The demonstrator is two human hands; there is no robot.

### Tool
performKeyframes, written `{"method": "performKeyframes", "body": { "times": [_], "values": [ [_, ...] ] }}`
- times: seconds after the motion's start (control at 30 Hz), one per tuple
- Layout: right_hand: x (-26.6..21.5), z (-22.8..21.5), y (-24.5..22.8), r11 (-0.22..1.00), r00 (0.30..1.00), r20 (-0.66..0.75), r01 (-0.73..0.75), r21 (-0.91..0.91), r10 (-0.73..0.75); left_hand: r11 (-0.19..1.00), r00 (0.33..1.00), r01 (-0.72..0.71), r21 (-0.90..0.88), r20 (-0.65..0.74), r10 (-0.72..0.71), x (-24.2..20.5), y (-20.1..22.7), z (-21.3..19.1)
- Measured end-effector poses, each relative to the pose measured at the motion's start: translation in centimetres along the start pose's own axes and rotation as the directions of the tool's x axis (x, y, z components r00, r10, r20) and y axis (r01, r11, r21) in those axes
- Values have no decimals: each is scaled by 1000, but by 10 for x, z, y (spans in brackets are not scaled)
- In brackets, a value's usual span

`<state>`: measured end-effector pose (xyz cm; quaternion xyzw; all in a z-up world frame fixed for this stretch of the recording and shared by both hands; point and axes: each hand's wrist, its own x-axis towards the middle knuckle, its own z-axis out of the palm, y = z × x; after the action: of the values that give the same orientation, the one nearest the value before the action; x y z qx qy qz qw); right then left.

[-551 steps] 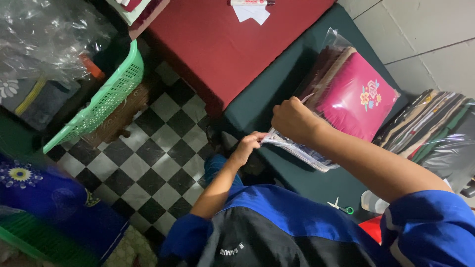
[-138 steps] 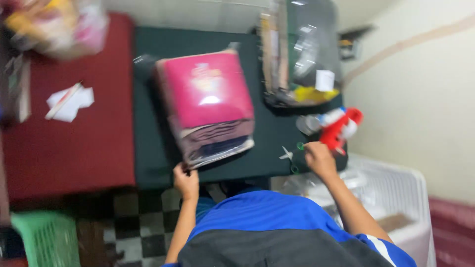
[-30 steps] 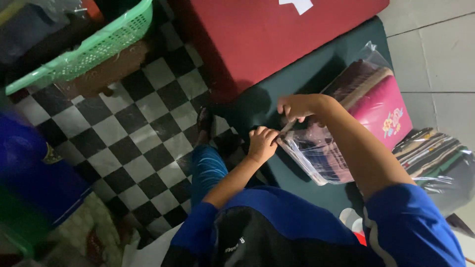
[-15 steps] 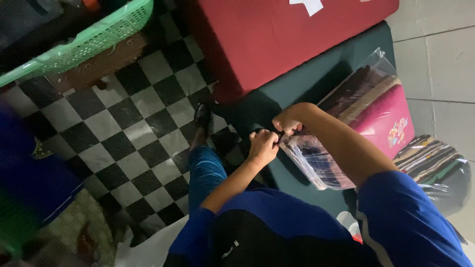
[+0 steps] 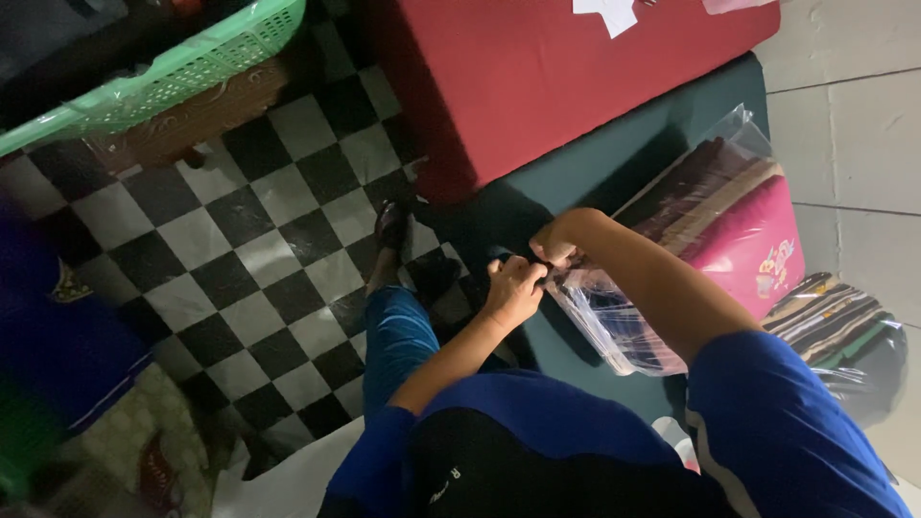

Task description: Packaging folded laundry into plastic bags and sealing them with tape.

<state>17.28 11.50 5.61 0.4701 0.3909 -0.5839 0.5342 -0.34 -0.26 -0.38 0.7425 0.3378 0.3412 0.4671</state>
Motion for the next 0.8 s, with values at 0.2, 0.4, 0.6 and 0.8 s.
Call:
{"method": "performKeyframes", "body": {
  "times": [0.2, 0.4, 0.6, 0.8],
  "values": [
    [0, 1, -3, 963, 994, 12, 113, -243, -113, 1000, 1000, -16, 14, -16, 16, -2, -4, 7],
    [-28, 4, -21, 965, 997, -74, 2, -262, -22, 1000, 1000, -21, 11, -20, 21, -4, -8, 13],
    [-15, 14, -6, 980, 985, -130, 91, -178, -115, 995, 997, -73, 69, -31, 76, -1, -3, 6],
    [-25, 12, -23, 944, 982, -186, -30, -328, -33, 985, 995, -98, 142, 22, 96, 1, 2, -1]
  ]
}}
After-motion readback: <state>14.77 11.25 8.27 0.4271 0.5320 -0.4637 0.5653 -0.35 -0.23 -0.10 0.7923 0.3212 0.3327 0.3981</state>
